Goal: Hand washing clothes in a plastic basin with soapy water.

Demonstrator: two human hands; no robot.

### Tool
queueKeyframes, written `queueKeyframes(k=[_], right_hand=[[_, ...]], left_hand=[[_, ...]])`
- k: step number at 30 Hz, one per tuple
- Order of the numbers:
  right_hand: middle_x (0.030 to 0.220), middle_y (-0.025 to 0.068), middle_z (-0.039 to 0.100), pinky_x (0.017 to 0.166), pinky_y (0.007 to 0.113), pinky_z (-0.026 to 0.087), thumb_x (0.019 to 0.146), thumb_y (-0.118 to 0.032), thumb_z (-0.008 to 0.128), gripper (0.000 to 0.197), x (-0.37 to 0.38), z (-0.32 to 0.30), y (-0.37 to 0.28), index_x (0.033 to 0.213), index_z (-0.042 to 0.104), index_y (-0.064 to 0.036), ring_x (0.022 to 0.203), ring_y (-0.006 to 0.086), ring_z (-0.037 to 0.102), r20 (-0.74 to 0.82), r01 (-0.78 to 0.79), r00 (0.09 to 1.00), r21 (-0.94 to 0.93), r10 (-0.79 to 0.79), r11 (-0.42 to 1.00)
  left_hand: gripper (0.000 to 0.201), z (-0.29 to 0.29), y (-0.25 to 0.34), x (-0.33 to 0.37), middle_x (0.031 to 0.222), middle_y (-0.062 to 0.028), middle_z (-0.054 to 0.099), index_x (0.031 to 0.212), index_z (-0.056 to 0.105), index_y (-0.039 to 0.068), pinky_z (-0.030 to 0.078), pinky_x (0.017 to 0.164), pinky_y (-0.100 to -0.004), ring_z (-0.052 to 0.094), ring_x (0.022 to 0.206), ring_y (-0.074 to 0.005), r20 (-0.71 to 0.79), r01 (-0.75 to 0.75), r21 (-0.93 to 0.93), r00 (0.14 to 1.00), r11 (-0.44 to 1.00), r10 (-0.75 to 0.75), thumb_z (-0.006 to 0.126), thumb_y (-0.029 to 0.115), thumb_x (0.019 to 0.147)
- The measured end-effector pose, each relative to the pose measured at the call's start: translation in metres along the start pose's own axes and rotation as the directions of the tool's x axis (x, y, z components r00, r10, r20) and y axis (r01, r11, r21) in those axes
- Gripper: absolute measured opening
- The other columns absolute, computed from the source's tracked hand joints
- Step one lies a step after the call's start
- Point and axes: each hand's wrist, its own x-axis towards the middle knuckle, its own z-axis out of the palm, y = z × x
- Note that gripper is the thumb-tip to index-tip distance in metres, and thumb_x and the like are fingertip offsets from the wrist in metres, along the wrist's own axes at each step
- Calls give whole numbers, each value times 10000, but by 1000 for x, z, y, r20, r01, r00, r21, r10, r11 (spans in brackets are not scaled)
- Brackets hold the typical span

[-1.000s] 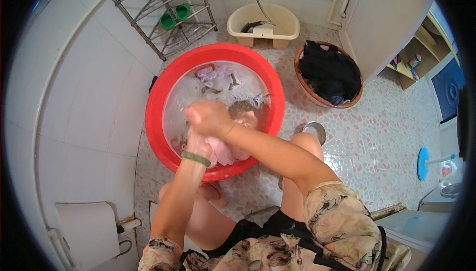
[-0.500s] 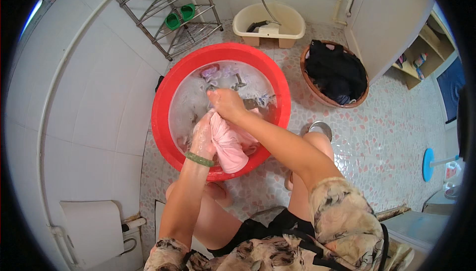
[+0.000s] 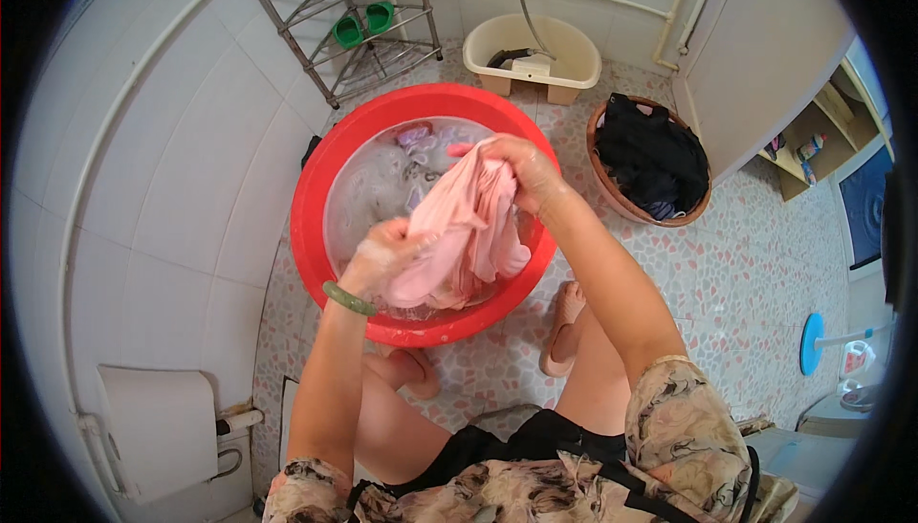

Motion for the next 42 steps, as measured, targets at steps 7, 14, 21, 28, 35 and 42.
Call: queueKeyframes(k=[7,14,21,28,35,42], right_hand=[[752,123,583,641,344,471,725,-137,513,161,9,-22,-11,771,553,12,672,204,563,-421,285,847,-156,-325,946],[603,80,527,451,336,418,636,-105,565,62,-12,75,97,645,531,-54,536,239,520,497,723,413,-688,-764,-57],[644,132,524,507,422,407,634,-194,537,129,30,12,84,594,514,-73,596,326,516,129,199,677,-980,-724,11],[638,93,490,538,393,410,587,-142,553,110,-8,77,108,550,474,-74,652,293,485,439,597,552,-802,-709,-31],[542,87,531,453,344,393,651,-176,561,162,45,0,95,558,506,-54,535,218,526,-6,167,757,-965,-654,202],[674,-21,541,521,196,377,724,-122,583,51,14,-26,31,739,582,-74,594,67,493,-370,110,897,-345,-243,932]], left_hand=[[353,1,0,-2,841,-47,586,1002,541,-39,445,653,-261,543,719,-117,140,-83,255,989,963,48,603,194,746],[214,14,-2,28,910,-108,546,903,498,58,449,764,-336,539,853,-209,-288,104,-528,912,843,-293,491,246,802],[234,39,-40,43,1017,-118,502,988,476,69,438,792,-377,511,925,-233,-34,15,-842,996,539,-80,351,200,840],[226,-7,-66,48,858,-75,548,930,514,50,470,700,-366,549,803,-218,150,26,-826,973,563,175,418,220,816],[151,34,-42,47,727,-30,526,848,527,59,454,578,-307,517,640,-163,-130,23,-785,971,619,-200,481,202,831],[268,-35,0,17,1011,-80,538,943,518,38,392,854,-345,508,952,-205,-155,-235,-723,971,649,179,436,281,863]])
